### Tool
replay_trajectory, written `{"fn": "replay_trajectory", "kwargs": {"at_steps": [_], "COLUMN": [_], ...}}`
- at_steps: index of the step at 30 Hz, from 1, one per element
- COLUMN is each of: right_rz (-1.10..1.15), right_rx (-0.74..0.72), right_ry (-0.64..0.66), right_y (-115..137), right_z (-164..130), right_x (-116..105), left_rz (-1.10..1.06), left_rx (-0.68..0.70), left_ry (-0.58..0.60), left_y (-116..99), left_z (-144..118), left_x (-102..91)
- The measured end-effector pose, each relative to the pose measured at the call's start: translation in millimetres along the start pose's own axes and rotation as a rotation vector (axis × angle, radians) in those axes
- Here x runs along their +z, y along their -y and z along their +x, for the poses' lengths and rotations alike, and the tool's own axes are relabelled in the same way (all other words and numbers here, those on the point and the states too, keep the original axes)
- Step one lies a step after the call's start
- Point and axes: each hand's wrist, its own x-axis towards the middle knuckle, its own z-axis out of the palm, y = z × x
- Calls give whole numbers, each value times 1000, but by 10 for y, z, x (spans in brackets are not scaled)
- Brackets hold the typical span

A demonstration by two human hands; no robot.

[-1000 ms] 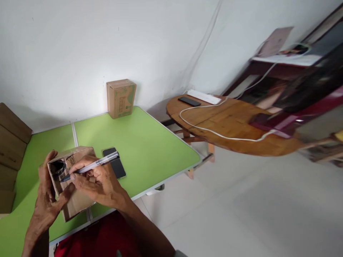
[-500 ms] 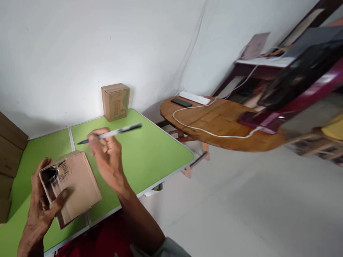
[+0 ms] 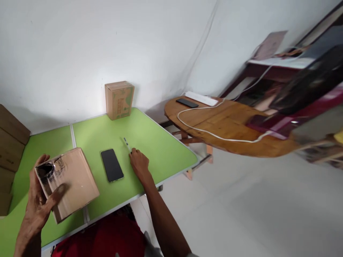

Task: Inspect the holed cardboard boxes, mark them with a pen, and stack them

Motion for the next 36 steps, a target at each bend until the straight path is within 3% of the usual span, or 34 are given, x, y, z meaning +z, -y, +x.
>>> {"fn": "replay_trajectory", "kwargs": {"at_steps": [4, 7, 12, 15, 20, 24, 28, 31, 36], "right_rz": [-8, 21, 127, 212, 435, 691, 1223, 1678, 1833], "right_rx": [14, 1, -39, -16, 31, -10, -34, -51, -328], "right_ry": [-6, -25, 76, 97, 141, 203, 331, 449, 685], "right_y": [39, 165, 464, 536, 390, 136, -69, -45, 422], "right_z": [-43, -236, -649, -712, -687, -848, -1128, -1342, -1628], "right_x": [-62, -78, 104, 211, 291, 278, 124, -119, -499], "left_rz": [-21, -20, -4, -8, -32, -45, -56, -73, -65], "left_rx": [-83, -81, -94, -96, -71, -59, -57, -76, -42], "left_ry": [-11, -25, -44, -40, -8, -36, -47, -32, -7], "left_y": [-39, -86, -220, -187, 10, 75, 84, 73, 37], "left_z": [56, 89, 68, 71, 94, 70, 49, 50, 47], "left_x": [-38, -34, 17, 3, -55, -49, -39, -46, -36]}}
